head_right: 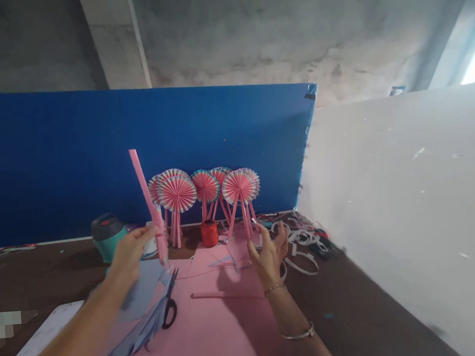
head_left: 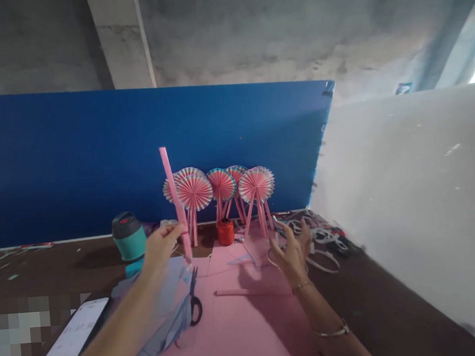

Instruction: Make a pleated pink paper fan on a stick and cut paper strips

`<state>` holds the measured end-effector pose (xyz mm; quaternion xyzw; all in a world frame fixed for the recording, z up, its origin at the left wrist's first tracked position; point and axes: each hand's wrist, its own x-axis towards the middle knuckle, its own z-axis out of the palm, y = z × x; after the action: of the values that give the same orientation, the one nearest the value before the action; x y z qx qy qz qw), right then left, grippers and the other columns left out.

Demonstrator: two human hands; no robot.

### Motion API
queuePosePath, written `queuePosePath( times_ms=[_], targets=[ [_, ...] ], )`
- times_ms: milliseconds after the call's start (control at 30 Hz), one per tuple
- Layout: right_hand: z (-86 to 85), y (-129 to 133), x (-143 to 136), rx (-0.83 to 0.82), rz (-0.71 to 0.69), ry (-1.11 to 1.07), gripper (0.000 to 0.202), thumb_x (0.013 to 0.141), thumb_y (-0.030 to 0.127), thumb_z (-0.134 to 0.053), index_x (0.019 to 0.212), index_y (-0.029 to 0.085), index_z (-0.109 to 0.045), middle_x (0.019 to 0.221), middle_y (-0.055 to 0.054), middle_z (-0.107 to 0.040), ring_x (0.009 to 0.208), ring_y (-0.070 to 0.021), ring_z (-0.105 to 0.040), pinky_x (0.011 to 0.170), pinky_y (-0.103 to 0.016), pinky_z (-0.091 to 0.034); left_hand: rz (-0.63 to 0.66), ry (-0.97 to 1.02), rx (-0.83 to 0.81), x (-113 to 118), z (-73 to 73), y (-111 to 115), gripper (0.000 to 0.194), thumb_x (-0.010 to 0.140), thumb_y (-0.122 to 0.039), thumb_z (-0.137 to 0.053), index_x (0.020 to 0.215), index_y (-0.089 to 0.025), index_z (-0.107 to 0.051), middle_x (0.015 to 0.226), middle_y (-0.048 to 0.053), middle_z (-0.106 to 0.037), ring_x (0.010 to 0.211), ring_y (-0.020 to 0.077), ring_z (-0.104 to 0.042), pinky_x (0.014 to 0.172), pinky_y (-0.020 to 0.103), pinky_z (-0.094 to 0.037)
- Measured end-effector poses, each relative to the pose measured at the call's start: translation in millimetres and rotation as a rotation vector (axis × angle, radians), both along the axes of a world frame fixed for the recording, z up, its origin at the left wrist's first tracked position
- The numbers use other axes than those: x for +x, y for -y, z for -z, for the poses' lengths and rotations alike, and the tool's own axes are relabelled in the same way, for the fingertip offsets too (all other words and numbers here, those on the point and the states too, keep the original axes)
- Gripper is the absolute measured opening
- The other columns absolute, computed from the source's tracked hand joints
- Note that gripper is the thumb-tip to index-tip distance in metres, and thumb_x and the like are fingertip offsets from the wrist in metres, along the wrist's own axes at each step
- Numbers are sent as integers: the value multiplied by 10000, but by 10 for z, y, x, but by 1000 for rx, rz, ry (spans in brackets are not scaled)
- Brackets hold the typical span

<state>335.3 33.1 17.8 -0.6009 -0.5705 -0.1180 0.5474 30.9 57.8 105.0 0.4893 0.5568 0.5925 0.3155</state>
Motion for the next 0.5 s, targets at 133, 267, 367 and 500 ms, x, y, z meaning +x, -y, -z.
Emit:
queuePosePath(
  times_ms=[133,267,367,500],
  targets=[
    [-90,71,-86,128,-2,-69,231,824,363,-559,898,184,-685,1328,-163,-434,1262,-355,-352,1028,-543,-261,20,247,3,540,426,113,348,628,-471,-673,759,-148,-689,704,45,-687,666,172,-604,638,273,-448],
    [-61,46,-240,-11,-386,-454,240,769,420,-611,705,188,-627,814,-71,-608,813,-219,-552,778,-380,-450,-61,461,12,886,675,146,326,587,-433,-724,743,-149,-686,710,41,-688,691,159,-609,676,266,-455],
    [-51,74,-390,-311,-742,-690,318,714,487,-671,669,182,-592,597,6,-540,588,-139,-478,583,-270,-420,-43,535,-1,1014,787,170,338,571,-429,-744,742,-142,-690,714,44,-694,718,166,-620,700,273,-461],
    [-76,175,-581,-453,-878,-706,356,683,511,-700,639,179,-580,589,19,-538,572,-121,-463,570,-248,-389,-44,532,-28,1091,867,247,344,576,-439,-742,742,-143,-687,736,59,-709,751,193,-636,715,292,-468]
  ],
)
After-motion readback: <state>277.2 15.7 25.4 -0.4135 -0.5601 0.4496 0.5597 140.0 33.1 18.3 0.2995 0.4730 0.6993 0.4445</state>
